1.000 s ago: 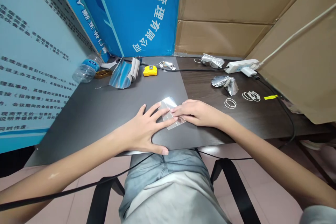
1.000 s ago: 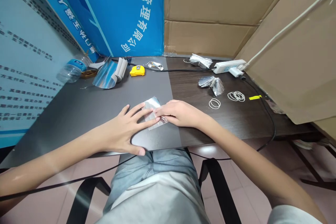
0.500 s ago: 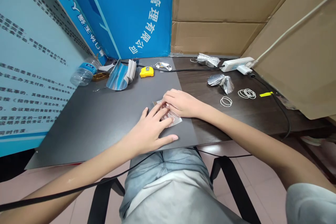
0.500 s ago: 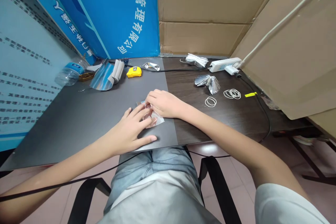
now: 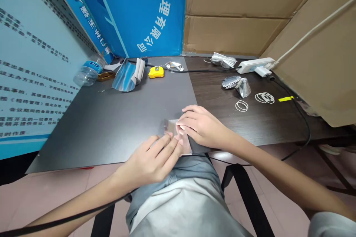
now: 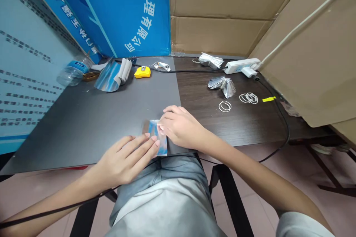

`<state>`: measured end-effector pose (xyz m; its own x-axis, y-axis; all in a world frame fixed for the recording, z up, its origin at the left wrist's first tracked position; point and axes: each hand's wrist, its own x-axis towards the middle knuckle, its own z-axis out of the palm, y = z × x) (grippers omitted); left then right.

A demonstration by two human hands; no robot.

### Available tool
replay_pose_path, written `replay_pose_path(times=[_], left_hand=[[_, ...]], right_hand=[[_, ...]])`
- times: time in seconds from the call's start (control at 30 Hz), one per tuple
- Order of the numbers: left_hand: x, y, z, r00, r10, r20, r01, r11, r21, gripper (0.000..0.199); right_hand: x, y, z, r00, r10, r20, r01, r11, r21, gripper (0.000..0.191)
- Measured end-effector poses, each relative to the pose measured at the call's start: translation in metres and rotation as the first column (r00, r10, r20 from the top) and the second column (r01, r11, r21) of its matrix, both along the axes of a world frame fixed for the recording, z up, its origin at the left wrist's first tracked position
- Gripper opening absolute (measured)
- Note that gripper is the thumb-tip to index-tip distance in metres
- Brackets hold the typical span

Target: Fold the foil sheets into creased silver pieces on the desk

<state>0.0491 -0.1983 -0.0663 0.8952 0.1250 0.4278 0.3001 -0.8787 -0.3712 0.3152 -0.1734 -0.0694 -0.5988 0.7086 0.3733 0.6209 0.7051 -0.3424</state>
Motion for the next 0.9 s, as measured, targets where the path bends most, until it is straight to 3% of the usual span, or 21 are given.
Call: replay_pose_path(times=[0.1,0.17,0.3,0.5,0.9], left_hand=[[-0.001,0.035,0.014,0.993,-0.098,-0.059,0.1,0.994,0.041,0.03],[-0.002,0.058,0.018,0.986,-0.084,-0.143,0.079,0.996,-0.042,0.033],[-0.008,0.084,0.012,0.965,-0.128,-0.23,0.092,0.982,-0.162,0.036],[-0.015,0.081,0.004,0.979,-0.11,-0.171,0.07,0.972,-0.223,0.041],[-0.014,0.074,0.0,0.994,-0.054,-0.1,0.026,0.964,-0.264,0.037]], right_hand=[[0.007,0.015,0.01,0.987,0.084,-0.135,-0.086,0.996,-0.01,0.024],[0.012,0.021,0.013,0.963,0.147,-0.225,-0.148,0.989,0.009,0.02],[0.015,0.017,0.007,0.964,0.212,-0.16,-0.213,0.977,0.011,0.021],[0.012,0.009,-0.008,0.971,0.235,-0.045,-0.236,0.971,-0.025,0.016],[0.013,0.01,-0.008,0.952,0.304,0.037,-0.306,0.947,0.099,0.017]])
